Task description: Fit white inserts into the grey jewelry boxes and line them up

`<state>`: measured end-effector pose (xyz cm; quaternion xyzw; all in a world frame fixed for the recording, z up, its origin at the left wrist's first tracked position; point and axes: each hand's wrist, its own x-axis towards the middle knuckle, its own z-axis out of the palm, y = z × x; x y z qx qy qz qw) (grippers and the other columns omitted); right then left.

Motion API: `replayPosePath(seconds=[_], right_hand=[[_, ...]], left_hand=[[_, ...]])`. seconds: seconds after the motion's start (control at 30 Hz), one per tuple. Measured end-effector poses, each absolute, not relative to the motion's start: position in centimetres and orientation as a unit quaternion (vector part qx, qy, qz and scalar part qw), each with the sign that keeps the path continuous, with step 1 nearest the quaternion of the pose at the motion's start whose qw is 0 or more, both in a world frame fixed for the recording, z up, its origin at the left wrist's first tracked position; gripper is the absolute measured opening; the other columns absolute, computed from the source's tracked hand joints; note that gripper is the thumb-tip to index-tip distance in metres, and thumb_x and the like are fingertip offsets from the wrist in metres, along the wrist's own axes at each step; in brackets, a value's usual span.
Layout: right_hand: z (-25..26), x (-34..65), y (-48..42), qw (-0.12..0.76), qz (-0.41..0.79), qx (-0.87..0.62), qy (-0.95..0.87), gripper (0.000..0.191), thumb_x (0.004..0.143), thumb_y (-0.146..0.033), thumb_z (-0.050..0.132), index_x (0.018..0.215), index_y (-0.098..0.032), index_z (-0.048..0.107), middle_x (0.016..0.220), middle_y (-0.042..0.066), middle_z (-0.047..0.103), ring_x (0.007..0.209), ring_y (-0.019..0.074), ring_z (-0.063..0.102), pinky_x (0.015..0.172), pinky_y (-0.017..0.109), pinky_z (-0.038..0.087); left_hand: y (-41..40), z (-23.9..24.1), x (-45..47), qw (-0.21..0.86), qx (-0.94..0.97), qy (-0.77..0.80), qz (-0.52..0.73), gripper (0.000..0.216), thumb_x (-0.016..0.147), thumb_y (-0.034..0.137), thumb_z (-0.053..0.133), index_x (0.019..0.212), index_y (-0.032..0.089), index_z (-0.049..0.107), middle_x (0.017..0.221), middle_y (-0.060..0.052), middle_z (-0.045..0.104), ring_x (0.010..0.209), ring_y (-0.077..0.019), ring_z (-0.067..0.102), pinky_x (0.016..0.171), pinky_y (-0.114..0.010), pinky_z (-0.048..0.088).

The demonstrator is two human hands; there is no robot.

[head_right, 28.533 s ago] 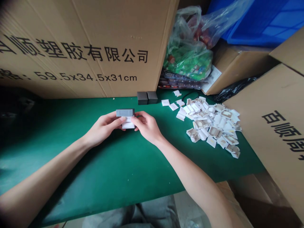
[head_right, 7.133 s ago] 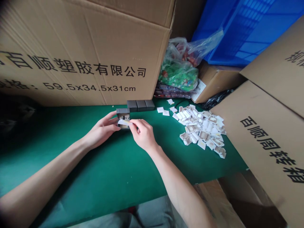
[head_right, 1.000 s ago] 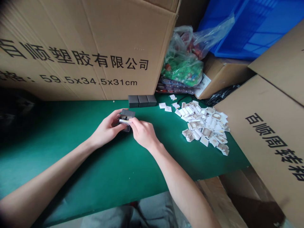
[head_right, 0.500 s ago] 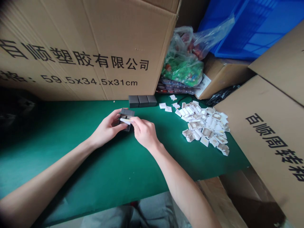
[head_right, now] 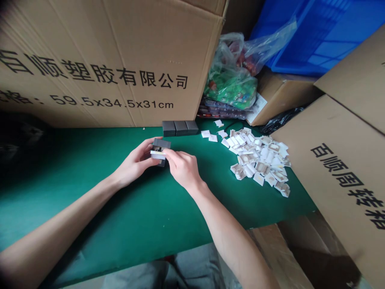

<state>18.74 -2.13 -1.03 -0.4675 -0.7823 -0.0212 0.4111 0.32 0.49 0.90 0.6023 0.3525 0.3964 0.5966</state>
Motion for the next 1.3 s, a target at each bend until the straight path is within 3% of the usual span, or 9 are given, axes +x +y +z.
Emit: replayPosePath(seconds=[0.67, 0.87, 1.3], right_hand=[[-1.3, 18.4, -2.3, 0.387, 0.005, -0.480, -0.787, 0.030, 0.106, -0.028, 0.045, 0.108, -0.020, 0.074, 0.090, 0.005, 0.079, 0.073, 0.0160, 0.072, 0.069, 0.025, 0.053], [-1.3, 18.3, -2.3, 0.383, 0.007, -0.485, -0.786, 0.030, 0.106, -0.029, 0.045, 0.107, -0.019, 0.073, 0.085, 0.006, 0.078, 0.069, 0.0155, 0.071, 0.067, 0.025, 0.051], [-1.3, 18.5, -2.4, 0.391, 0.042, -0.488, -0.779, 0.028, 0.105, -0.026, 0.045, 0.108, -0.022, 0.072, 0.094, 0.004, 0.079, 0.077, 0.0153, 0.072, 0.071, 0.024, 0.053]], left_hand=[[0.7, -0.1, 0.5, 0.532, 0.640, 0.372, 0.411, 0.053, 0.090, 0.029, 0.065, 0.141, 0.017, 0.053, 0.122, -0.011, 0.067, 0.098, -0.0212, 0.065, 0.086, -0.037, 0.059], [0.8, -0.3, 0.4, 0.524, 0.645, 0.374, 0.413, 0.051, 0.090, 0.027, 0.064, 0.140, 0.017, 0.054, 0.122, -0.011, 0.068, 0.098, -0.0207, 0.065, 0.086, -0.036, 0.058], [0.6, 0.0, 0.5, 0.533, 0.636, 0.376, 0.413, 0.057, 0.086, 0.025, 0.067, 0.141, 0.018, 0.053, 0.125, -0.011, 0.067, 0.099, -0.0219, 0.066, 0.088, -0.039, 0.058]])
